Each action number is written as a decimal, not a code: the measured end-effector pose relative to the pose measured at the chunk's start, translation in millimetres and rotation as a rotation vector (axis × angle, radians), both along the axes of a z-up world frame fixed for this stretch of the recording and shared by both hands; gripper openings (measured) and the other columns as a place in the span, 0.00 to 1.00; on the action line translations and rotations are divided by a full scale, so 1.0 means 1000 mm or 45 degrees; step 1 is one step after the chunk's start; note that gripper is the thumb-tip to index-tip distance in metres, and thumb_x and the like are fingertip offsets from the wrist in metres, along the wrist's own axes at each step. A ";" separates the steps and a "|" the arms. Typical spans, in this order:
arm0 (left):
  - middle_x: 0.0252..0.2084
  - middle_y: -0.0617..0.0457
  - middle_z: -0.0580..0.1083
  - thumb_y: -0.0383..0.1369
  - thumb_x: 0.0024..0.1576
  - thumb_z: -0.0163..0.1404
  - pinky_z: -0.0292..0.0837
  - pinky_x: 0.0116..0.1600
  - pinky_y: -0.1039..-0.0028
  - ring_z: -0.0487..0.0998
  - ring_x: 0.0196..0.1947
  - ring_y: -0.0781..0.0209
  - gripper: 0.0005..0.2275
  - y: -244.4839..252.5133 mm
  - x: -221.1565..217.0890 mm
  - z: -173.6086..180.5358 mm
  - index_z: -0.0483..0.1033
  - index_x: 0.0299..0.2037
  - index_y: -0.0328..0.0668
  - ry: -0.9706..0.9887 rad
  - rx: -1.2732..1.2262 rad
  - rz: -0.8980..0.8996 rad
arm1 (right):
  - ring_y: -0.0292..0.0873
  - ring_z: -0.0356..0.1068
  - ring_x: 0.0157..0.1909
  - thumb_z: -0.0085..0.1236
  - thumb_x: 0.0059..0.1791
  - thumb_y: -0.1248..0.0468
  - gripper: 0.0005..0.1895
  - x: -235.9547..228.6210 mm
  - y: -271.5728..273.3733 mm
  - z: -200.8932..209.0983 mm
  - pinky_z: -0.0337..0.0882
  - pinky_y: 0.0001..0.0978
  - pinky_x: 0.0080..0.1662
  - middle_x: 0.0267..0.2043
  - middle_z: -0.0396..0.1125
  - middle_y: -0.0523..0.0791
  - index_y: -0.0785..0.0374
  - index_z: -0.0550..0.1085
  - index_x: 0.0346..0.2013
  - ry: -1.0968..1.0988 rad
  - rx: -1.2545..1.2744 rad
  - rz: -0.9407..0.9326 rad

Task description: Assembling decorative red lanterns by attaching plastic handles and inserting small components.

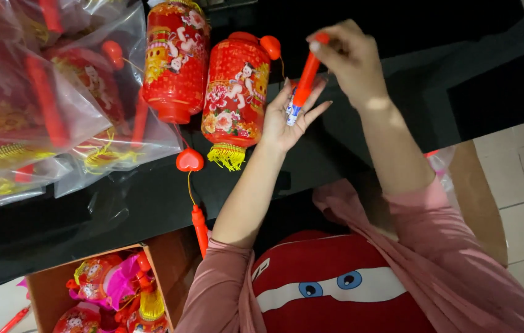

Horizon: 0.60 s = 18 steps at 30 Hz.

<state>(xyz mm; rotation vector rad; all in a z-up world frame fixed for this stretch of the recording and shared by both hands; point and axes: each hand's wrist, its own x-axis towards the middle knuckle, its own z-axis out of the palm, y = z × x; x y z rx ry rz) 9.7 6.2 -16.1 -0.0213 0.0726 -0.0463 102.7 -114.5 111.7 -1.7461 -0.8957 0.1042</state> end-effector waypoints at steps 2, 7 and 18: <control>0.66 0.34 0.68 0.39 0.69 0.46 0.68 0.67 0.45 0.65 0.70 0.43 0.22 0.001 -0.001 -0.001 0.63 0.67 0.28 -0.094 0.020 -0.061 | 0.36 0.65 0.42 0.57 0.60 0.62 0.08 0.015 0.009 -0.003 0.67 0.23 0.39 0.46 0.62 0.42 0.61 0.78 0.51 0.040 -0.027 0.012; 0.72 0.31 0.58 0.36 0.68 0.47 0.62 0.73 0.49 0.58 0.74 0.41 0.12 -0.001 0.001 -0.003 0.71 0.54 0.36 -0.117 -0.108 -0.031 | 0.45 0.73 0.46 0.52 0.60 0.55 0.11 0.041 -0.006 -0.018 0.76 0.42 0.50 0.47 0.68 0.46 0.56 0.69 0.53 0.228 0.625 -0.142; 0.64 0.32 0.68 0.38 0.68 0.49 0.59 0.73 0.64 0.68 0.67 0.45 0.12 -0.022 0.011 -0.016 0.72 0.50 0.36 -0.012 0.284 0.488 | 0.55 0.65 0.63 0.51 0.54 0.54 0.25 -0.074 0.004 -0.064 0.63 0.44 0.60 0.60 0.62 0.55 0.63 0.63 0.61 0.109 -0.457 -0.189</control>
